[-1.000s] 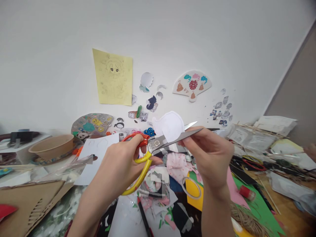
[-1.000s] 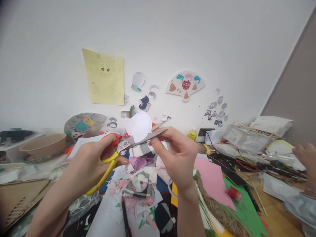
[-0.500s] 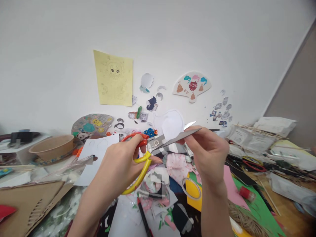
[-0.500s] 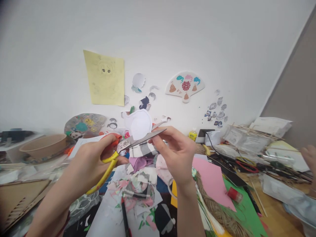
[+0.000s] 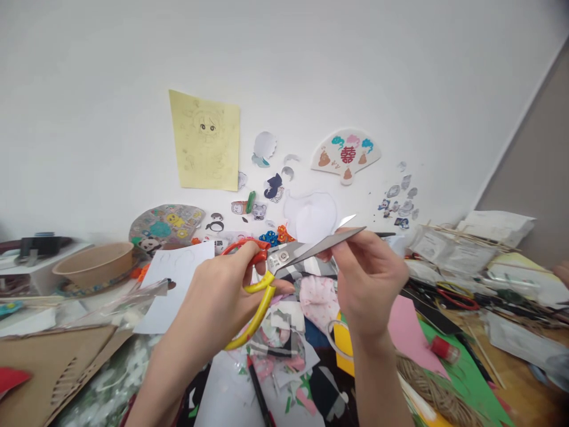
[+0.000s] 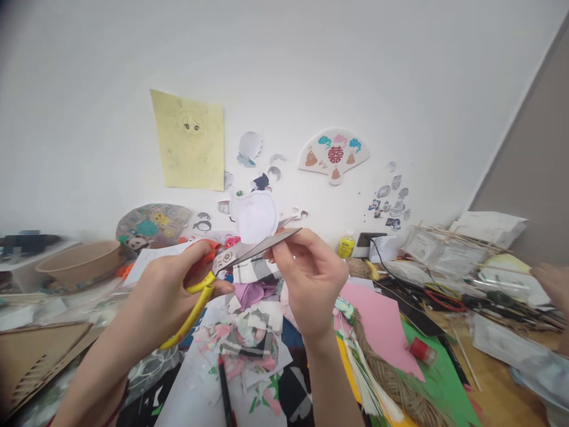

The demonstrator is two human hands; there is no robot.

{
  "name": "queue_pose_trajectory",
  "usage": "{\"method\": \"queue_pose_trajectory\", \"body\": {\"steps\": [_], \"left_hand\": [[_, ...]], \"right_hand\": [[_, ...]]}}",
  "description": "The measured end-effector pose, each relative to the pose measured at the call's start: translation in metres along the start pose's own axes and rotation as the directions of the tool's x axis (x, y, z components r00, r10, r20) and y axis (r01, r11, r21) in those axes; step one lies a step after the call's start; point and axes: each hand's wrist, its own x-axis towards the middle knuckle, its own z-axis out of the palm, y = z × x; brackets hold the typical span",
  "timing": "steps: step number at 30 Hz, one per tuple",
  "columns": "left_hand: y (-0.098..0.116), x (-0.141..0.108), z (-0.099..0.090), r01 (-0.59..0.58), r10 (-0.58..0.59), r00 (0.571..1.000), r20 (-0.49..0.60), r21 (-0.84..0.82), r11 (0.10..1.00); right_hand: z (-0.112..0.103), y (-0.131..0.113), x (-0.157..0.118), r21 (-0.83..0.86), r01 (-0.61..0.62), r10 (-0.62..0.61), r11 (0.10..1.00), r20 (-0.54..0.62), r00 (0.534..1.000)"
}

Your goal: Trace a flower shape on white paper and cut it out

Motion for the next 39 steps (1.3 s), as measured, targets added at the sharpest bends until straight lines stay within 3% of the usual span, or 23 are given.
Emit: {"method": "queue_pose_trajectory", "body": {"steps": [9, 26, 39], "left_hand": [[0.0002, -0.0004, 0.0023, -0.012, 0.011, 0.999, -0.033, -0.023, 1.000], [-0.0020, -0.0003, 0.0025, -0.027, 0.028, 0.998, -0.054, 0.013, 1.000], [0.0006, 0.0002, 0.0035, -0.022, 0.021, 0.999, -0.047, -0.018, 1.000]], "right_hand": [[0.0080, 0.0054, -0.0062, 0.053, 0.018, -0.013, 0.998, -0.093, 0.996], [0.0050, 0.0066, -0.0017, 0.083, 0.070, -0.068, 0.994, -0.030, 0.997], [0.0095, 0.0074, -0.0079, 0.068, 0.036, -0.030, 0.997, -0.099, 0.995]]}}
